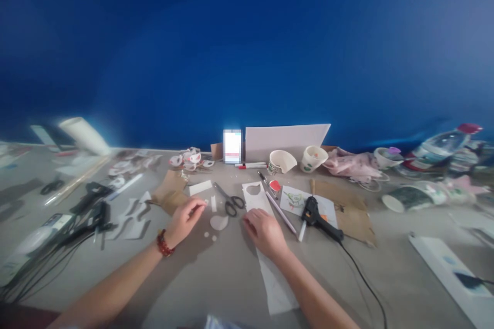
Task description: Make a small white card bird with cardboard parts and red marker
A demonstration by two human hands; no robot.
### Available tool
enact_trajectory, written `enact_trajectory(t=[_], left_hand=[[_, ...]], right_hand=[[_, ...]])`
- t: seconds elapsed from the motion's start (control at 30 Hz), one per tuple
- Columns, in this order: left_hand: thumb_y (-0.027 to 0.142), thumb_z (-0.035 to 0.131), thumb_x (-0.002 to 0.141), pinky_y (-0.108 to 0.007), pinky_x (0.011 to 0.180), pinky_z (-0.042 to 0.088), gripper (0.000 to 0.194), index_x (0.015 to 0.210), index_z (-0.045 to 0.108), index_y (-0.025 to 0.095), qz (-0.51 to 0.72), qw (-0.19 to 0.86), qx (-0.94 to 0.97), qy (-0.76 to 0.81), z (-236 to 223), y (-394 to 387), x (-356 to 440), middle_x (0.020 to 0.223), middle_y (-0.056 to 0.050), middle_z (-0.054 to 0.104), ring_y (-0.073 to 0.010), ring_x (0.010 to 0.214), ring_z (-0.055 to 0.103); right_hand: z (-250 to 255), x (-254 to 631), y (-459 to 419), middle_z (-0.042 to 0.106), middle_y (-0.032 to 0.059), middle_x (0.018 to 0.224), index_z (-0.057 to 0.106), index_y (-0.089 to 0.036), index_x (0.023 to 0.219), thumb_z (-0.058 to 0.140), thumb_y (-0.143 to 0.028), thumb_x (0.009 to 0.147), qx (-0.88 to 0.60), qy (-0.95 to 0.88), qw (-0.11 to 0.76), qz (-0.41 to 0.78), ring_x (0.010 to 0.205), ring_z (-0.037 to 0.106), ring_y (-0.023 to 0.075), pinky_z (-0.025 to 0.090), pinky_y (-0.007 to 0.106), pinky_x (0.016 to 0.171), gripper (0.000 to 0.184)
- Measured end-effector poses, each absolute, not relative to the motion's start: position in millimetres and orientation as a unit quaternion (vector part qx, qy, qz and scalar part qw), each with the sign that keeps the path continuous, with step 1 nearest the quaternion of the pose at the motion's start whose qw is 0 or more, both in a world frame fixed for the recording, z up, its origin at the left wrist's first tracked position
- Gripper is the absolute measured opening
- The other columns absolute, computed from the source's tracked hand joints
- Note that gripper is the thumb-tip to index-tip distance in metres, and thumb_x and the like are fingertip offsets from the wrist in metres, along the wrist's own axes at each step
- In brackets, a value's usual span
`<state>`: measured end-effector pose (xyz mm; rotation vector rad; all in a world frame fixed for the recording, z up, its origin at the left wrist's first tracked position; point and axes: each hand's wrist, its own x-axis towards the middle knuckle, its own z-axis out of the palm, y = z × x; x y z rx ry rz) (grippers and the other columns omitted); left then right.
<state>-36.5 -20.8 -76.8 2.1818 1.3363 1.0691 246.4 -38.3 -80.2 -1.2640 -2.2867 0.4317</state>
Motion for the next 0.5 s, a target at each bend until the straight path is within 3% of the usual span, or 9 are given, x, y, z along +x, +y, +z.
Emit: enact_trajectory(t=[0.23,0.5], left_hand=[[0.021,0.040,0.097,-0.026,0.072,0.050,0.020,0.095,0.060,0.020,0.340,0.153,0.801,0.469,-75.8,-29.0,-36.9,0.084,-0.004,0.070,-0.0163,0.078,0.066],[0.020,0.047,0.093,-0.025,0.069,0.049,0.014,0.088,0.060,0.021,0.350,0.116,0.792,0.486,-81.1,-25.7,-38.0,0.081,-0.002,0.070,-0.0153,0.073,0.065]], right_hand=[[-76.3,249.4,-34.7,0.066,0.0079,0.088,0.064,-0.019,0.096,0.047,-0.023,0.095,-0.450,-0.837,0.247,0.188,0.085,0.061,0.0211,0.048,0.033,0.077,0.018],[-72.4,252.6,-33.8,0.066,0.0085,0.088,0.064,-0.018,0.097,0.048,-0.027,0.095,-0.439,-0.837,0.246,0.216,0.084,0.061,0.0212,0.048,0.033,0.077,0.019]])
